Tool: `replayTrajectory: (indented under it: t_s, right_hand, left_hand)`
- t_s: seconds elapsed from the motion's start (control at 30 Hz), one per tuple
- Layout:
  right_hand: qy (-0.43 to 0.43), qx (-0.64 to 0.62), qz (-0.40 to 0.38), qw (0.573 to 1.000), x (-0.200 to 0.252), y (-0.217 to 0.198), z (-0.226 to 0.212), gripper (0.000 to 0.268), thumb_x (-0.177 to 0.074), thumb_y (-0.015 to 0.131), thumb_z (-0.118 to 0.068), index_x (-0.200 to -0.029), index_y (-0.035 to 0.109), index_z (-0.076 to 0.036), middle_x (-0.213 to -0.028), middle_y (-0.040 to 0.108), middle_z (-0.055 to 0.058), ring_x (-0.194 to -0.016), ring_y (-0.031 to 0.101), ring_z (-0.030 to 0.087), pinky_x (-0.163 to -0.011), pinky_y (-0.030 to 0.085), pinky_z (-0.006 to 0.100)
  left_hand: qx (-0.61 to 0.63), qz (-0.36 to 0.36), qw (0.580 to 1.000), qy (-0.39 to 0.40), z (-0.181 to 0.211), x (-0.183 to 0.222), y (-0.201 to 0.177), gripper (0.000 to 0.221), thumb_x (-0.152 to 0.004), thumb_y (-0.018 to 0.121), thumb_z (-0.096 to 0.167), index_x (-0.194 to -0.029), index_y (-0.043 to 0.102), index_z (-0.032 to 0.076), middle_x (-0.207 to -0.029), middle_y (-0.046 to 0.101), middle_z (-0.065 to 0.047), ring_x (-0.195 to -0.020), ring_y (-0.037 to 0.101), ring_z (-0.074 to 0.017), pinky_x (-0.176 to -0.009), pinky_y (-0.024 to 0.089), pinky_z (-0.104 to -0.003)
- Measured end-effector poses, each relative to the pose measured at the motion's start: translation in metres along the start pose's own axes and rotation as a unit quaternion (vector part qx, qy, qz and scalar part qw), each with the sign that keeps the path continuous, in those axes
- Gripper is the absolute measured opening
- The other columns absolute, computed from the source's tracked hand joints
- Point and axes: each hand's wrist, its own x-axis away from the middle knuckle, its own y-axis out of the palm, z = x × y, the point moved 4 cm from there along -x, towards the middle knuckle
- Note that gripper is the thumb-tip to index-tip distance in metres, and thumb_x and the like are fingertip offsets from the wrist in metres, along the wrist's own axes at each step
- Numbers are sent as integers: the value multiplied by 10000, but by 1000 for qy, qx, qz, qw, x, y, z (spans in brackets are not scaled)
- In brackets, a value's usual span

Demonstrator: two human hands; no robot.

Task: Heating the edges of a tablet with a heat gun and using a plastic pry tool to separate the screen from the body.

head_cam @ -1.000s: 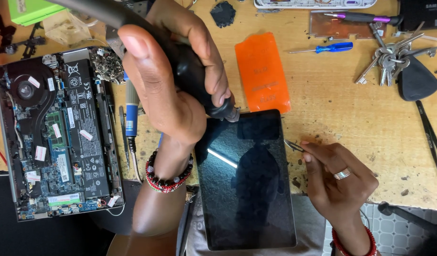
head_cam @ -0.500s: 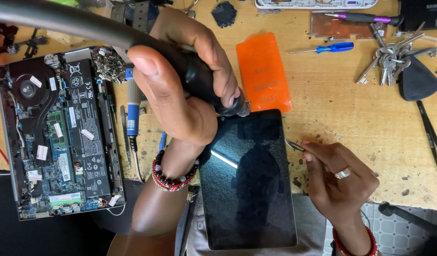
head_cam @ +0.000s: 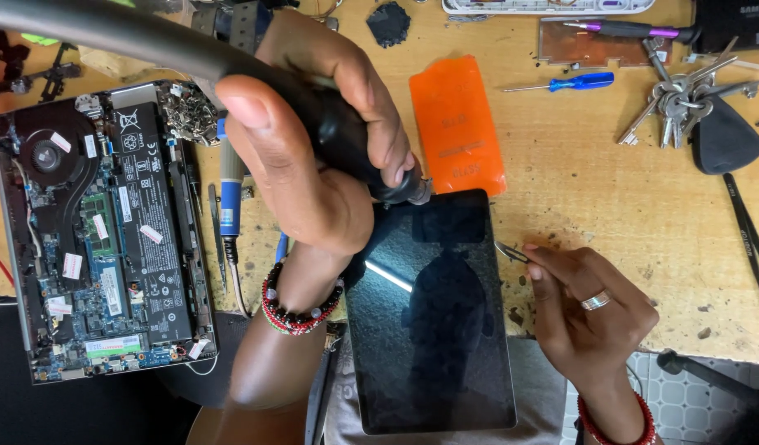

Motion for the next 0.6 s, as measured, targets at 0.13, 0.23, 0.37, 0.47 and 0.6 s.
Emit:
replayTrajectory:
  t_s: [0.13, 0.23, 0.37, 0.47, 0.6]
  right_hand:
    - [-13, 2, 2, 1000, -1, 0, -1, 80, -984, 684, 52, -1012, 730, 111, -916, 720, 228, -638, 662, 222, -563, 458, 275]
    - [-6, -8, 1, 1000, 1, 1, 1, 76, -985, 682, 57, -1021, 731, 102, -915, 713, 220, -615, 650, 209, -559, 468, 274]
    - [0, -10, -1, 1000, 0, 0, 0, 86, -984, 667, 76, -1023, 738, 105, -908, 720, 225, -613, 653, 197, -546, 459, 247]
    - [1, -11, 0, 1000, 0, 1, 1, 77, -984, 676, 70, -1024, 737, 95, -916, 720, 219, -548, 591, 164, -530, 425, 248]
    - [3, -16, 1, 1000, -1, 1, -2, 81, -983, 657, 85, -996, 727, 122, -894, 708, 224, -740, 734, 271, -608, 536, 281]
  left_hand:
    - [5, 0, 1000, 2, 0, -4, -4, 506, -1031, 441, 573, -903, 458, 84, -574, 374, -54, -416, 391, -154, -417, 388, -278]
    - [-17, -9, 1000, 14, 3, -5, -5, 484, -1055, 413, 552, -925, 445, 86, -582, 382, -61, -417, 389, -154, -416, 367, -279]
    - [-39, 0, 999, 8, 6, -6, -5, 496, -1050, 401, 556, -916, 435, 80, -570, 379, -56, -422, 392, -147, -427, 352, -269]
    - [-48, -17, 999, 5, 7, -6, -5, 497, -1060, 388, 559, -927, 446, 84, -583, 388, -55, -425, 397, -148, -430, 354, -265]
    - [-73, -8, 997, 8, 9, -5, -5, 501, -1064, 367, 557, -926, 440, 80, -578, 383, -60, -429, 393, -151, -439, 361, -268]
